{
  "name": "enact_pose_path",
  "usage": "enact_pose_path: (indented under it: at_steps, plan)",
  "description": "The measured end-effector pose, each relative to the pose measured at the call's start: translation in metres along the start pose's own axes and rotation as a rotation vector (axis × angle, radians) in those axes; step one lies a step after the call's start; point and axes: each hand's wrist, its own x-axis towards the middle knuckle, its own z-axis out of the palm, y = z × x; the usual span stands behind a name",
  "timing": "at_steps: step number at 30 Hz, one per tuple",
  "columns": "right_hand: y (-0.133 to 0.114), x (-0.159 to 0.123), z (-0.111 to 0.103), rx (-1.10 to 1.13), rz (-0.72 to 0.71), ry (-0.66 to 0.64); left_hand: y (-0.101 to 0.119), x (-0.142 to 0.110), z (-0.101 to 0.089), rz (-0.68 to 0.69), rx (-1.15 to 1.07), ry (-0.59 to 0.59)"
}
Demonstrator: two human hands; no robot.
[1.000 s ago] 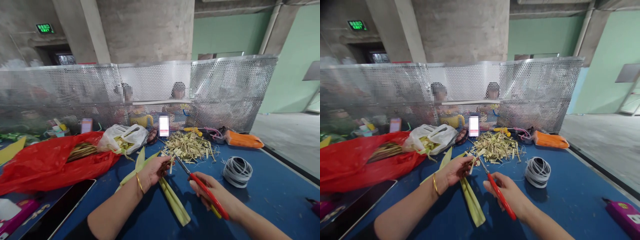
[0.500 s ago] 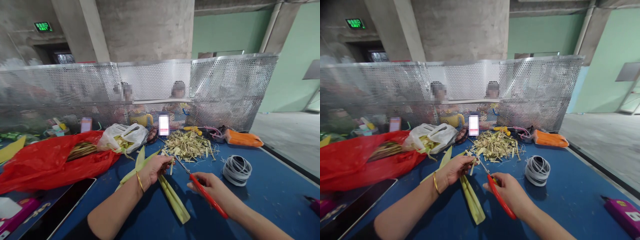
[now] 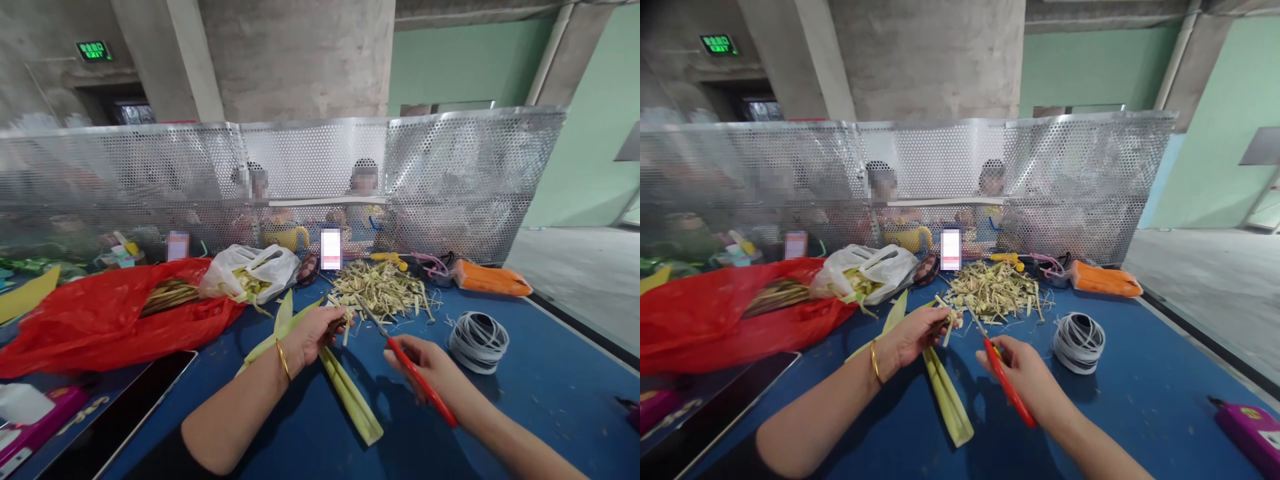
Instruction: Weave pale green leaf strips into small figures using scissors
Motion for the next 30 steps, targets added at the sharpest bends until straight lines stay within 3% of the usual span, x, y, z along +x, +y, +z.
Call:
enact_pose_path:
  at_steps: [6, 11, 17, 30]
  plan:
    - [-0.008, -0.003, -0.022, 0.008, -0.072, -0.069, -0.002, 0.004, -0.002, 0.081, 0.075, -0.103]
    - [-0.014, -0.006, -0.026, -0.124, -0.087, -0.171, -0.003, 0.003, -0.001, 0.101, 0.161, -0.091]
    - [-0.014, -0.006, -0.024, -0.15, -0.069, -0.175, -0.002, -0.001, 0.002, 0.147, 0.293, -0.099]
    - [-0.01, -0.002, -0.021, -0.16, -0.1, -0.134, -0.006, 0.0, 0.002, 0.142, 0.305, -0.198]
